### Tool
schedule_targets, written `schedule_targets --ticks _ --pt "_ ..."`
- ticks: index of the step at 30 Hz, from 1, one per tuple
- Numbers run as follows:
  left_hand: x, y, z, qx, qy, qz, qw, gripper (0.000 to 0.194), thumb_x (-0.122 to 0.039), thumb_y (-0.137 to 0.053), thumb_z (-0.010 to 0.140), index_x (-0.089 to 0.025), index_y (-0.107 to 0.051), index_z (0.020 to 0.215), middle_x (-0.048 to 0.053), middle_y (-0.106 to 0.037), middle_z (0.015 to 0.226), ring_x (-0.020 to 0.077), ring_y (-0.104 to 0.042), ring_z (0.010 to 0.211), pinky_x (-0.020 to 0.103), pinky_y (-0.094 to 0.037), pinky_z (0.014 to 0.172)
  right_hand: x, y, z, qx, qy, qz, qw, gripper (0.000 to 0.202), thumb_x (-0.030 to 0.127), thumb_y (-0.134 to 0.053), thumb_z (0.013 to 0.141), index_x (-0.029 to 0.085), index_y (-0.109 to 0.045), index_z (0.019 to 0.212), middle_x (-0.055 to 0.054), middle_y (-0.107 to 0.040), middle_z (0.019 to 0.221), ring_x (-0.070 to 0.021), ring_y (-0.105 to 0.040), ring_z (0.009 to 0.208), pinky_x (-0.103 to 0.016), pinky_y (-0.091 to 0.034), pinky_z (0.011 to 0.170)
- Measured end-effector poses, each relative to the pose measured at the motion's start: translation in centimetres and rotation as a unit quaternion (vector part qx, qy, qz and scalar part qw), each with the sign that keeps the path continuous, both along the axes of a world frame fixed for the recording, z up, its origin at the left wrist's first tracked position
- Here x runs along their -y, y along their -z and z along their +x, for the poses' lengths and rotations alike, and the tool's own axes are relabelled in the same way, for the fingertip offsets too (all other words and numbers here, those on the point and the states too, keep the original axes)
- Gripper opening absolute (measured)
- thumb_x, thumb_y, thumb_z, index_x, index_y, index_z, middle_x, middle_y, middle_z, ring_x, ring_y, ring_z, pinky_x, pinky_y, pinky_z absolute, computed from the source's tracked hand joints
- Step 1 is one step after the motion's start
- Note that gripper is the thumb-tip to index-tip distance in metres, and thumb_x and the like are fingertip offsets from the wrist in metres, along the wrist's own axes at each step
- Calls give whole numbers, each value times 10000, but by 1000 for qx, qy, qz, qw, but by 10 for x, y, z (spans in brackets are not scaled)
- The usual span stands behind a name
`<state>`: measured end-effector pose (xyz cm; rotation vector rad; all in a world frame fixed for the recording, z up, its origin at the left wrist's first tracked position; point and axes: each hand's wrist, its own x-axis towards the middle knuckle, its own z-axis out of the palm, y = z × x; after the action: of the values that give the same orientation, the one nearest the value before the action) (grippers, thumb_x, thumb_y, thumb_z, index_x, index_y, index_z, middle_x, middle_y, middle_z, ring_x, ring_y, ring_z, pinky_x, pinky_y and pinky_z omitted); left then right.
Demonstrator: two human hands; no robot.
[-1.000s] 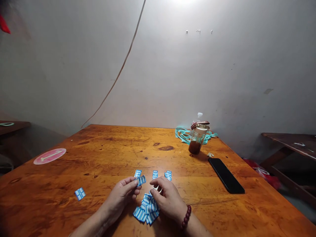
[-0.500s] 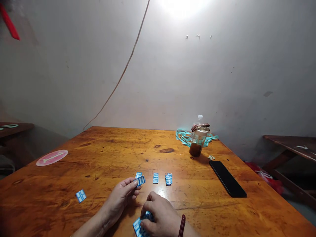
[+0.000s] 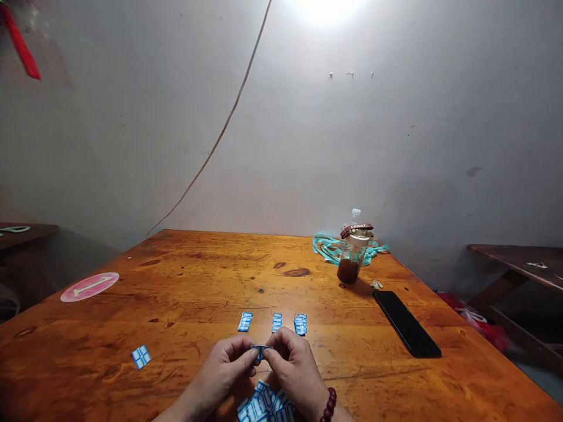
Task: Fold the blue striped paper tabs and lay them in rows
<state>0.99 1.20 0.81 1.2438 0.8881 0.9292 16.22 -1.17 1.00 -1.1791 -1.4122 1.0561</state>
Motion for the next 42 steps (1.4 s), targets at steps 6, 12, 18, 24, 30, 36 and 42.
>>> schedule_targets --ticks 6,12,18,24,30,36,42 --pt "4 1 7 99 27 -106 989 274 -293 -709 588 -147 -595 790 -12 -571 605 67 -467 470 168 -331 443 -5 8 -4 -205 17 -123 971 245 350 -617 692 152 -474 676 66 -431 512 -33 -338 391 -155 -240 375" --pt "1 13 12 134 -32 -143 980 214 -299 -700 606 -135 -583 679 -33 -525 485 42 -424 410 144 -274 405 -9 15 -6 -247 6 -146 958 285 373 -652 652 129 -505 653 48 -483 490 -29 -362 364 -147 -254 358" --pt "2 7 12 156 -41 -130 978 196 -283 -690 622 -128 -595 694 -15 -562 531 47 -453 447 139 -318 430 -7 16 -7 -228 -14 -149 962 314 418 -615 677 114 -541 658 34 -514 468 -29 -370 326 -143 -257 334" --pt "0 6 5 128 -47 -124 983 167 -287 -645 671 -140 -580 718 -7 -582 627 67 -522 553 143 -380 504 -7 11 -6 -225 12 -137 964 316 452 -577 697 144 -512 722 9 -572 629 -40 -428 375 -145 -293 354" --pt "-3 6 1 81 -56 -106 990 188 -320 -621 678 -155 -545 728 -17 -562 644 95 -552 573 163 -376 491 -9 2 6 -110 60 -50 991 152 293 -573 711 156 -507 705 31 -499 621 -75 -456 541 -163 -361 484" --pt "4 0 2 -21 -18 43 999 154 -277 -572 704 -142 -550 634 -33 -512 565 88 -465 523 185 -358 511 -3 2 6 108 18 10 994 183 265 -471 768 162 -487 617 25 -486 600 -98 -471 575 -182 -365 518" --pt "9 -4 3 -118 -4 90 989 184 -269 -499 740 -139 -585 641 -17 -521 557 109 -454 538 191 -334 503 1 0 2 61 -20 -2 998 162 269 -466 787 154 -556 717 16 -531 633 -98 -486 584 -178 -365 520"
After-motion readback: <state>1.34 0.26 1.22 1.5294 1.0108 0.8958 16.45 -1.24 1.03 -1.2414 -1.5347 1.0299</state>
